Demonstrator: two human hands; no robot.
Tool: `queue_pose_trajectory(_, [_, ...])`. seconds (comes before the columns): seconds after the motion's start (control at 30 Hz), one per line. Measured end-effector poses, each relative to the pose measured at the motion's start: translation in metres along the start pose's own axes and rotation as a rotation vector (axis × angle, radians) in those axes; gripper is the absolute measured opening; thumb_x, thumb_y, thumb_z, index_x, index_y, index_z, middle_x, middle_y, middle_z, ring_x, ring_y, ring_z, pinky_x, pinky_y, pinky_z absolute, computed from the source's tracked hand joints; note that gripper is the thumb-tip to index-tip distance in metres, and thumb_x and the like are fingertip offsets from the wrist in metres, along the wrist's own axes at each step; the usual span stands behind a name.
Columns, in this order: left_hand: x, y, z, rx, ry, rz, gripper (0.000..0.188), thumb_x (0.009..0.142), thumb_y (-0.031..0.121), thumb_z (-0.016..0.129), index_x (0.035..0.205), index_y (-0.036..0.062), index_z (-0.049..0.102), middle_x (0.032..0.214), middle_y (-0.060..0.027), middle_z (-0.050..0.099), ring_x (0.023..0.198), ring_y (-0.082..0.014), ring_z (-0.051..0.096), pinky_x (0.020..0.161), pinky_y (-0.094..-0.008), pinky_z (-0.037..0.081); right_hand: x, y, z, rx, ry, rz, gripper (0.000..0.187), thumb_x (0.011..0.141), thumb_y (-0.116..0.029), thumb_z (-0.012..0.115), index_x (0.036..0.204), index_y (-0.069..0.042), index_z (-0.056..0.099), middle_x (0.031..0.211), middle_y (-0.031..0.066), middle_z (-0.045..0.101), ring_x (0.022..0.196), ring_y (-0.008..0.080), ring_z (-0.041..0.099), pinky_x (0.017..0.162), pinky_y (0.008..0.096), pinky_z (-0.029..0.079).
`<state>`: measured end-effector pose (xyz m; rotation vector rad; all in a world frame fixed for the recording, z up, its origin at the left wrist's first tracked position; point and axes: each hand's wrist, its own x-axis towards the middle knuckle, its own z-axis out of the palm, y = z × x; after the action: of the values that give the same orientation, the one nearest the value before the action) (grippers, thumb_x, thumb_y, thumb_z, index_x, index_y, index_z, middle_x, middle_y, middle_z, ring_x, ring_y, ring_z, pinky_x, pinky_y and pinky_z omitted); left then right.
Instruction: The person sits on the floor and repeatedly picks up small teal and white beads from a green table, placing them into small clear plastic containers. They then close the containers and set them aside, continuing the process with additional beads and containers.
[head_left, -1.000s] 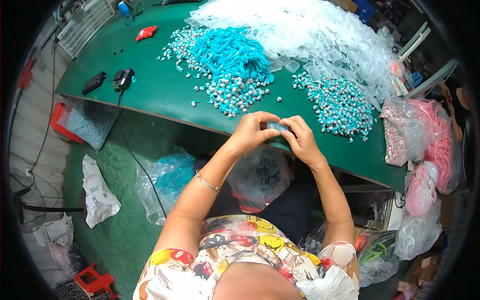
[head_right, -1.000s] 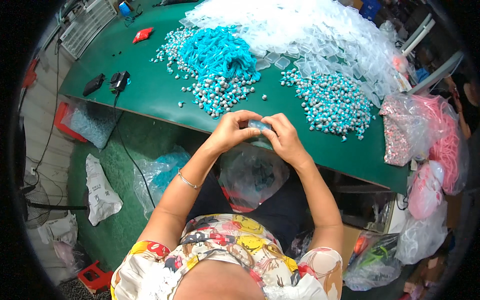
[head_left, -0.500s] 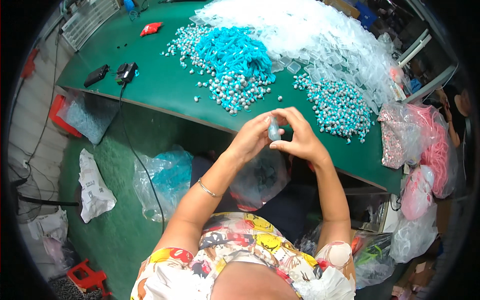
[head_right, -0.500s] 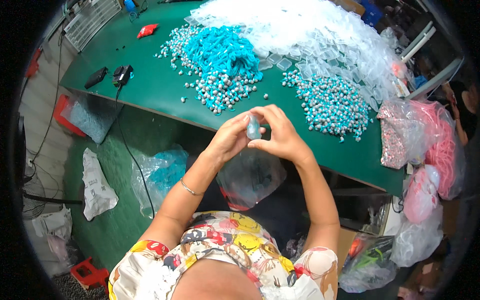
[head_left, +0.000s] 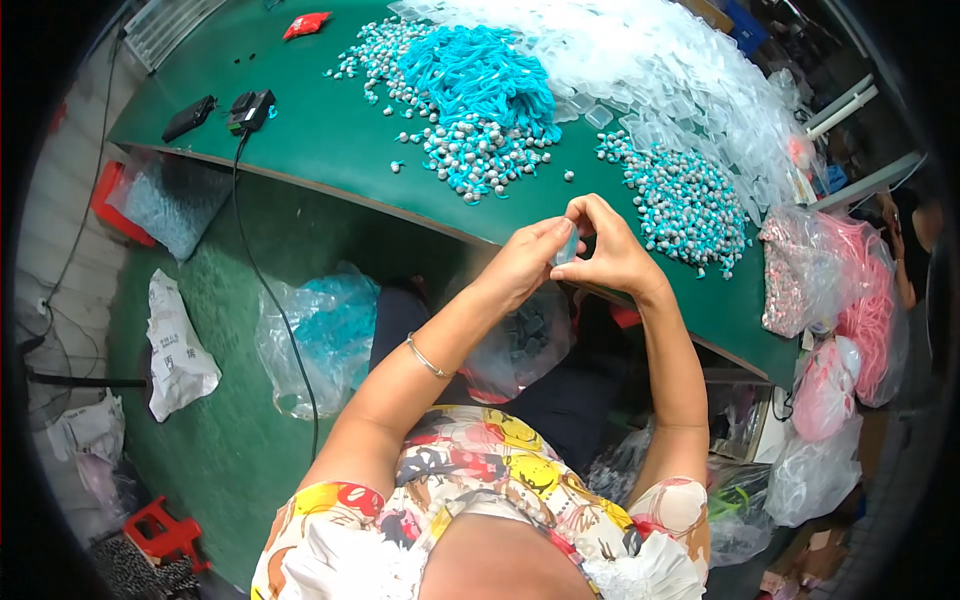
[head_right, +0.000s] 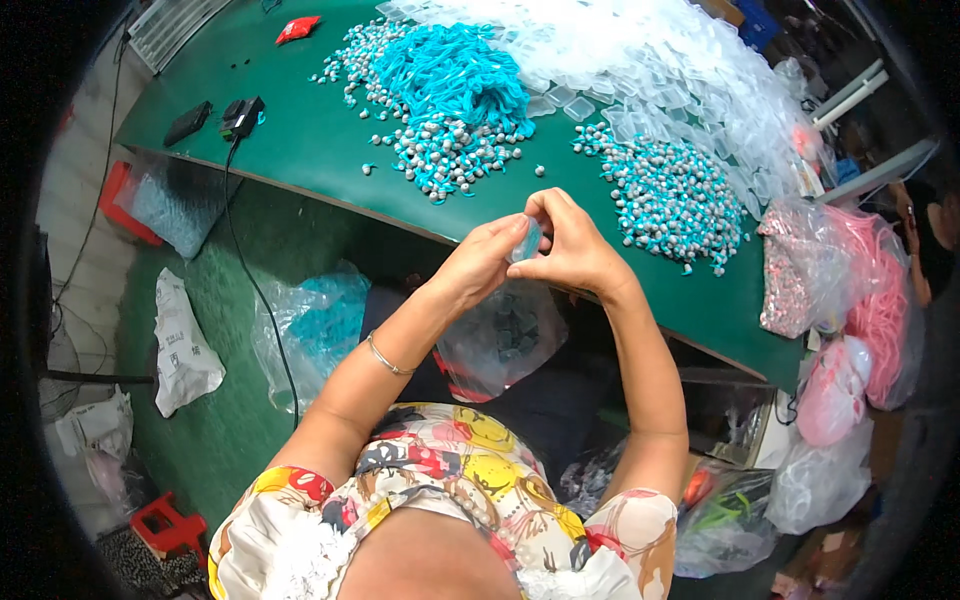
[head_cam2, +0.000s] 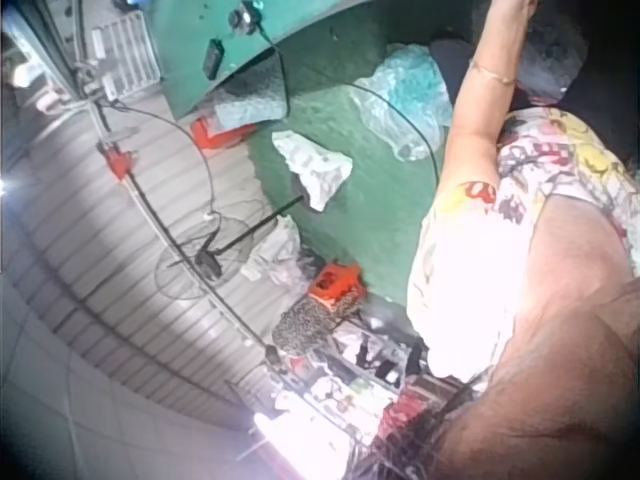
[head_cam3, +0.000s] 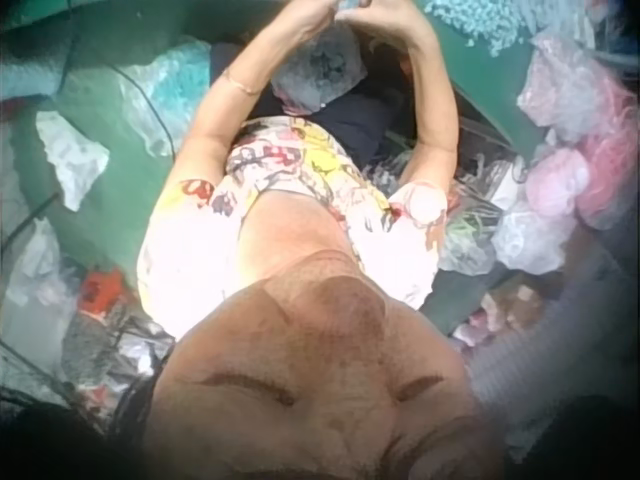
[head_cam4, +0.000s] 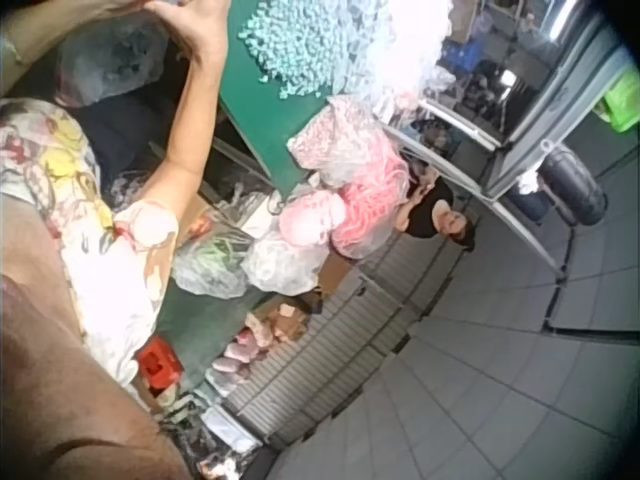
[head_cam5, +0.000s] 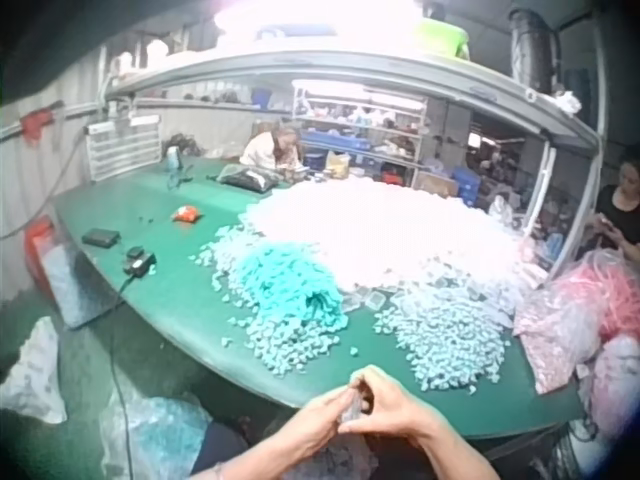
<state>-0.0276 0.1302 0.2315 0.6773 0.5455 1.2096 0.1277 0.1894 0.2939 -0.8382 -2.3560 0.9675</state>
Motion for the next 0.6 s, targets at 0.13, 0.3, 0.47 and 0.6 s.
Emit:
queue_pose_trajectory(0.13, [0.007,0.001,0.002,-0.105,0.057,0.008,0.040,0.105,0.029,0.047,0.132,-0.0002,0.049,0.113,-0.0115,0.064,0.100,-0.0188,0.065,0.085,-0.0327,0.056,0.001,0.008,-0.001,0.065,0.030,0.018,0.065,0.057,-0.017,0.092,0.109,-0.003,0.055,0.101,0.0066,0.054,0.084,0.0177,0.055,0.071,0.0296,0.051])
queue_pose_trajectory(0.3, [0.006,0.012,0.005,-0.158,0.076,-0.004,0.038,0.105,0.025,0.046,0.132,-0.0012,0.050,0.118,-0.0128,0.062,0.104,-0.0215,0.064,0.090,-0.0363,0.054,0.001,0.009,-0.006,0.011,0.028,-0.071,0.070,0.060,-0.015,0.090,0.120,-0.003,0.057,0.114,0.0090,0.057,0.102,0.0223,0.061,0.084,0.0337,0.054])
queue_pose_trajectory(0.47, [0.011,0.025,-0.018,0.325,-0.087,0.002,0.044,0.096,0.016,0.060,0.134,-0.0042,0.051,0.117,-0.0108,0.063,0.104,-0.0157,0.062,0.091,-0.0310,0.050,0.000,0.009,-0.017,-0.060,0.001,-0.152,0.068,0.060,-0.012,0.089,0.120,-0.003,0.057,0.116,0.0112,0.058,0.106,0.0256,0.061,0.088,0.0369,0.052])
queue_pose_trajectory(0.6, [0.012,0.052,-0.021,0.760,-0.164,-0.047,0.059,0.083,0.008,0.073,0.137,-0.0037,0.051,0.114,-0.0105,0.065,0.101,-0.0117,0.060,0.090,-0.0283,0.050,0.002,0.005,-0.026,-0.060,-0.069,-0.156,0.067,0.061,-0.007,0.087,0.121,-0.003,0.057,0.120,0.0116,0.057,0.110,0.0275,0.059,0.090,0.0370,0.052])
